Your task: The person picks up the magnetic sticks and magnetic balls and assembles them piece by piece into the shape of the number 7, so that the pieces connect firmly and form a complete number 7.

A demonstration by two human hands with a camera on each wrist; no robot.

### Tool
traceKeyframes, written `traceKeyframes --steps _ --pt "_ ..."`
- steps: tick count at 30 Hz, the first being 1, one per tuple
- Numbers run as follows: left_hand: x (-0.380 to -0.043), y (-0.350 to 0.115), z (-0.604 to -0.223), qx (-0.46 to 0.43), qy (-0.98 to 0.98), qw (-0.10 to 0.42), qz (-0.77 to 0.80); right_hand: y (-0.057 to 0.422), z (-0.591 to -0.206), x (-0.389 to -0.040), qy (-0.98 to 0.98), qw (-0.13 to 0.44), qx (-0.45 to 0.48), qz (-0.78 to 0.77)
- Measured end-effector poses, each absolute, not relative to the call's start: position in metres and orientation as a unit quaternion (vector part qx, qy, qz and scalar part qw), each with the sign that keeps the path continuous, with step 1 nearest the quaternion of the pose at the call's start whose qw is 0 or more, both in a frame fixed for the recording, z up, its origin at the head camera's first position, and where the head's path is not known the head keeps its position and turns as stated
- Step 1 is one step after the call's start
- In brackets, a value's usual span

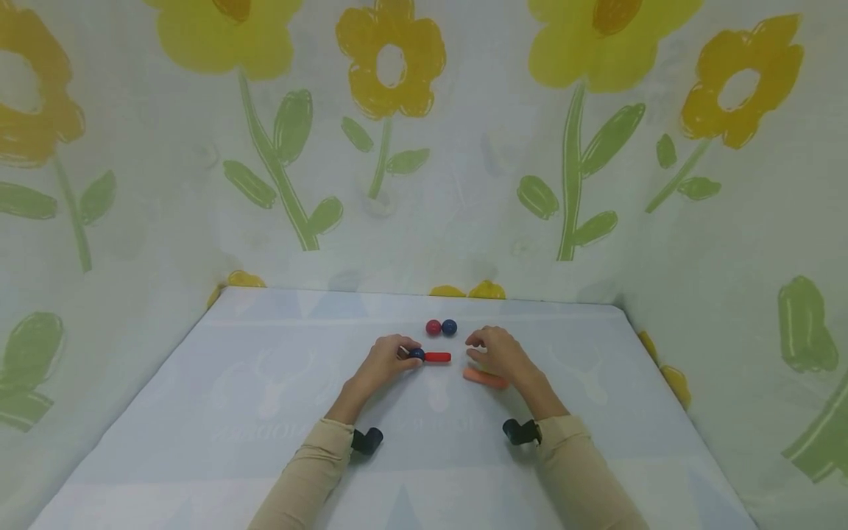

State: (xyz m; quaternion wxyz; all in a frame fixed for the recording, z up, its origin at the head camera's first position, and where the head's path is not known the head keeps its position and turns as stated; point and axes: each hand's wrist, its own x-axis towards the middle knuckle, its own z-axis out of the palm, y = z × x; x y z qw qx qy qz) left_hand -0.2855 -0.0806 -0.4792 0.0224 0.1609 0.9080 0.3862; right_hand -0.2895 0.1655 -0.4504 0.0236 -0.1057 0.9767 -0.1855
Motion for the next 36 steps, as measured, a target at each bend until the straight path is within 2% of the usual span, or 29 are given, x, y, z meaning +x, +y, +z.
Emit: traceKeyframes --steps 12,26,36 --pt "-0.289 -0.08 -0.482 0.167 0.908 0.02 0.384 0.162 -0.459 -0.301 0.971 0.06 -0.074 -0.22" --pt "-0.288 -0.081 -0.482 0.162 0.908 0.02 0.385 0.154 -0.464 -0.314 0.964 0.04 -0.086 -0.248" --pt "-0.29 -0.082 -0.483 0.176 0.907 0.014 0.382 0.146 -0.464 -0.322 0.965 0.054 -0.064 -0.247"
